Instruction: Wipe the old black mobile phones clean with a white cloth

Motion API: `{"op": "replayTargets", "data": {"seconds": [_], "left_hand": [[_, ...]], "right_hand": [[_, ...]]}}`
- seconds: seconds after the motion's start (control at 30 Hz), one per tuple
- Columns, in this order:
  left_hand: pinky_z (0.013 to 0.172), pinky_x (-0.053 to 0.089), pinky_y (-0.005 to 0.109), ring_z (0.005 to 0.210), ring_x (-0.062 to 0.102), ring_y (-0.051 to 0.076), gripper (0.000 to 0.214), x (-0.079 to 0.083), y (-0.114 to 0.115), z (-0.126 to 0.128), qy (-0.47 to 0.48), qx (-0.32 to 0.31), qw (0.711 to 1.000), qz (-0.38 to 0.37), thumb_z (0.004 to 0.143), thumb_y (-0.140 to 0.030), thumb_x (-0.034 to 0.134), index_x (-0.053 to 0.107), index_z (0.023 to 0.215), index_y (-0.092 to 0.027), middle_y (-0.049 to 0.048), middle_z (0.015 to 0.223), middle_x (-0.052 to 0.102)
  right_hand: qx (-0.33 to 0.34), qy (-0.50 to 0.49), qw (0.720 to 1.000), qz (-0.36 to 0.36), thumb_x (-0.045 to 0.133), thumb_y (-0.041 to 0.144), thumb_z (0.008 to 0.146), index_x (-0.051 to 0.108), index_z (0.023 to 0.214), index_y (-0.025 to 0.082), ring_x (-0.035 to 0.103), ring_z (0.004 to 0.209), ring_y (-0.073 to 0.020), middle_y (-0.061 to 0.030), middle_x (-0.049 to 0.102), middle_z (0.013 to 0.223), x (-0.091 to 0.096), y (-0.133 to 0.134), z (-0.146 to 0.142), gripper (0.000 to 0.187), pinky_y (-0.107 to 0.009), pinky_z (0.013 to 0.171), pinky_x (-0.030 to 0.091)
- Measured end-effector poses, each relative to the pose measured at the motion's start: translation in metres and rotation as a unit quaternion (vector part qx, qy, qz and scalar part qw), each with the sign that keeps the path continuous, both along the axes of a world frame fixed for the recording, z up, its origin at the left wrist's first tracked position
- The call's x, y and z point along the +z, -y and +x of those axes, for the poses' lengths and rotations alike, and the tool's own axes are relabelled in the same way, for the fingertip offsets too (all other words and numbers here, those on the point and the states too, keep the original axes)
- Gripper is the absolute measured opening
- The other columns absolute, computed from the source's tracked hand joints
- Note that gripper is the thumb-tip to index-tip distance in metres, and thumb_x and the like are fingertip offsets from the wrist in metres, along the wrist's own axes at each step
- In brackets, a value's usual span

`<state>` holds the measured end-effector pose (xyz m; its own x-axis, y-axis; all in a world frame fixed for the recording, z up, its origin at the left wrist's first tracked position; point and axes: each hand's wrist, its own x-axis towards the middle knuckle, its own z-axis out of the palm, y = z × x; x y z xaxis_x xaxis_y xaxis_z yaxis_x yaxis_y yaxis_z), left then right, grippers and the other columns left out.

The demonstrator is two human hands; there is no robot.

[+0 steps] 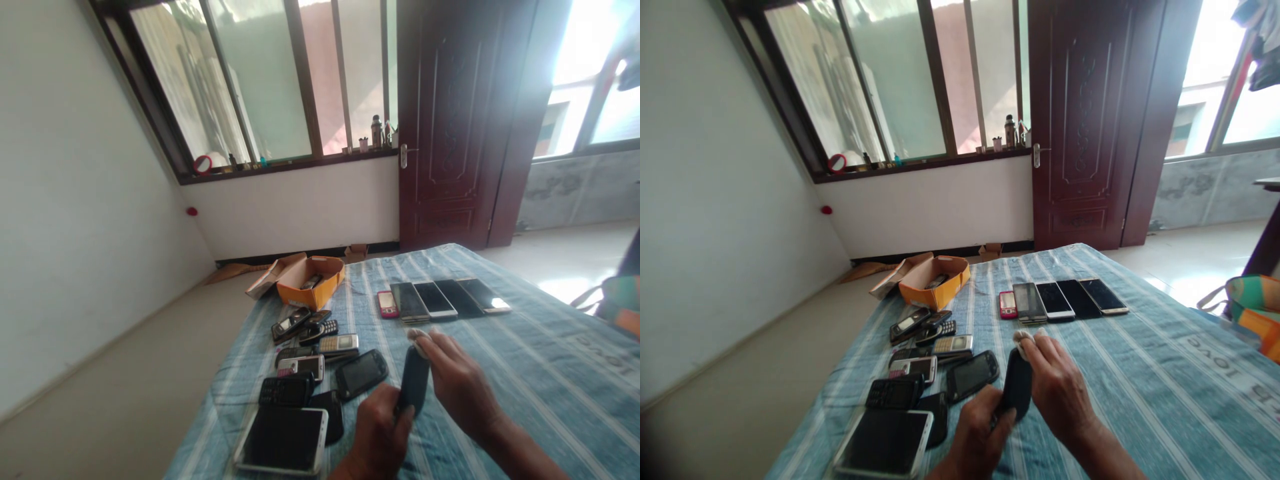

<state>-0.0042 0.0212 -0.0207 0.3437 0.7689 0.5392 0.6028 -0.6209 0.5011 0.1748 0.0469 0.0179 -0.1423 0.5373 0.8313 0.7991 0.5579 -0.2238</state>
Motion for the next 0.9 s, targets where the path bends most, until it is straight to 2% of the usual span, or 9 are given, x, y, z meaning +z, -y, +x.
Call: {"op": "replayTargets", "data": {"seconds": [0.17,0.33,0.5,0.6,0.77,0.9], "left_hand": [[0.056,0.04,0.022,0.063,0.058,0.014,0.011,0.004,0.001,0.0,0.005,0.008,1.0,-0.014,0.08,-0.01,0.051,0.055,0.074,-0.018,0.0026,0.07,0.06],[0.056,0.041,0.022,0.061,0.058,0.014,0.013,0.005,0.002,0.002,-0.009,0.027,1.0,0.003,0.08,-0.009,0.05,0.055,0.071,-0.018,0.0023,0.068,0.059],[0.055,0.041,0.022,0.06,0.059,0.014,0.013,0.003,0.002,0.003,-0.023,0.043,0.999,0.016,0.081,-0.011,0.05,0.055,0.072,-0.019,0.0024,0.067,0.058],[0.055,0.041,0.021,0.06,0.059,0.013,0.013,0.003,0.001,0.003,-0.028,0.048,0.998,0.021,0.081,-0.013,0.049,0.054,0.071,-0.019,0.0022,0.067,0.059],[0.056,0.041,0.021,0.06,0.059,0.013,0.014,0.003,0.002,0.003,-0.036,0.061,0.997,0.008,0.081,-0.013,0.049,0.053,0.069,-0.019,0.0019,0.067,0.059],[0.057,0.041,0.021,0.061,0.06,0.013,0.014,0.002,0.003,0.004,-0.044,0.067,0.997,0.003,0.081,-0.013,0.048,0.054,0.07,-0.019,0.0019,0.067,0.059]], "right_hand": [[0.011,-0.057,0.997,-0.054,0.038,0.01,0.089,0.062,0.114,0.019,0.065,0.087,-0.0169,-0.0062,0.066,0.092,-0.015,-0.008,0.005,0.036,-0.027,0.078,0.054],[0.007,-0.098,0.991,-0.096,0.039,0.008,0.085,0.064,0.111,0.02,0.065,0.075,-0.0138,-0.0027,0.066,0.085,-0.025,-0.013,0.008,0.038,-0.023,0.068,0.052],[-0.001,-0.086,0.986,-0.142,0.038,0.007,0.082,0.068,0.105,0.022,0.062,0.065,-0.0133,0.0002,0.062,0.073,-0.041,-0.018,0.011,0.04,-0.022,0.06,0.047],[-0.018,-0.062,0.978,-0.196,0.037,0.008,0.083,0.068,0.103,0.022,0.061,0.066,-0.014,0.0,0.061,0.072,-0.049,-0.019,0.012,0.04,-0.023,0.061,0.044],[-0.065,0.017,0.952,-0.3,0.04,0.007,0.083,0.069,0.102,0.023,0.059,0.074,-0.0146,-0.0015,0.063,0.079,-0.042,-0.014,0.01,0.038,-0.022,0.066,0.04],[-0.099,0.085,0.938,-0.322,0.041,0.004,0.084,0.07,0.092,0.023,0.059,0.075,-0.0162,-0.0029,0.063,0.079,-0.032,-0.009,0.009,0.036,-0.024,0.063,0.038]]}}
